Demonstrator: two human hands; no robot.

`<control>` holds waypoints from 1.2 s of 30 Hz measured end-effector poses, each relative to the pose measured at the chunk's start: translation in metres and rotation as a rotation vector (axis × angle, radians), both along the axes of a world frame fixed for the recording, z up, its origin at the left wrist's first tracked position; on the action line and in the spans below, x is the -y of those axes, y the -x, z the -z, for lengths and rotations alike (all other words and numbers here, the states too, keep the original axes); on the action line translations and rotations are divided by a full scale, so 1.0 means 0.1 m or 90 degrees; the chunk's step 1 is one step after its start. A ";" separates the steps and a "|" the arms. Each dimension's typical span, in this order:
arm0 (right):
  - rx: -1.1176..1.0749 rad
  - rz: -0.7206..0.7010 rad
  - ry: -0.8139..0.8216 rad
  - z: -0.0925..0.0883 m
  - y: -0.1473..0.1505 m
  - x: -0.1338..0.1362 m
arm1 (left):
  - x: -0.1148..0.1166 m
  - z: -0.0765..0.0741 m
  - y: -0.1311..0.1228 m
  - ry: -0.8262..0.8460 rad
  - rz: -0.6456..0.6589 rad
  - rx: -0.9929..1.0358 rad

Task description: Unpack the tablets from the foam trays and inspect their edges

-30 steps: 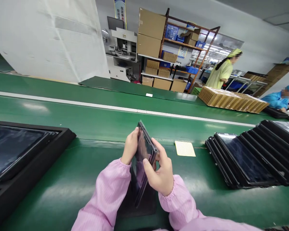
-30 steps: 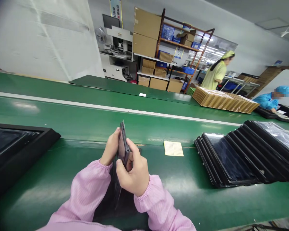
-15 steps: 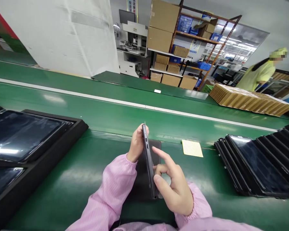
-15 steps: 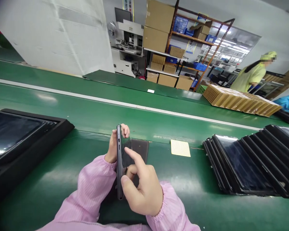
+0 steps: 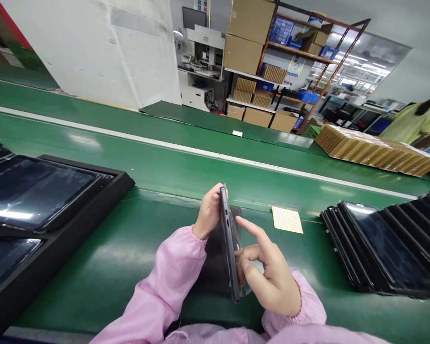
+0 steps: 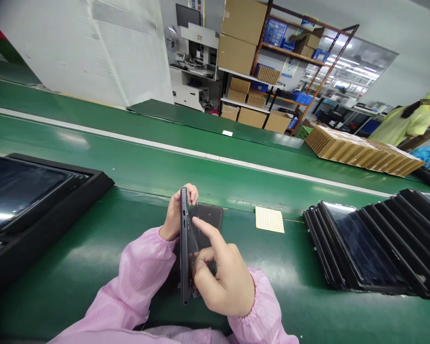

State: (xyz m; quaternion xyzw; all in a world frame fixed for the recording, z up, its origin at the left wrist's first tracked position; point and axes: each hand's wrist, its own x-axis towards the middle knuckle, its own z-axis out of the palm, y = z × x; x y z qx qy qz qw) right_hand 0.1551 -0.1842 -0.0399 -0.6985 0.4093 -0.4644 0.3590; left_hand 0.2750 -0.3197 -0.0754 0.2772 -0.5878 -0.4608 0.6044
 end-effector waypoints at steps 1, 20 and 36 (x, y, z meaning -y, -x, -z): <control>-0.002 -0.004 -0.002 0.00 0.01 0.00 | -0.01 0.00 0.00 0.000 0.005 0.000; 0.337 0.144 -0.298 0.50 0.09 0.06 | -0.13 -0.10 -0.18 0.226 -0.165 -0.132; 0.179 0.238 -0.159 0.73 0.34 0.25 | -0.50 0.80 -0.65 -0.605 0.390 -0.157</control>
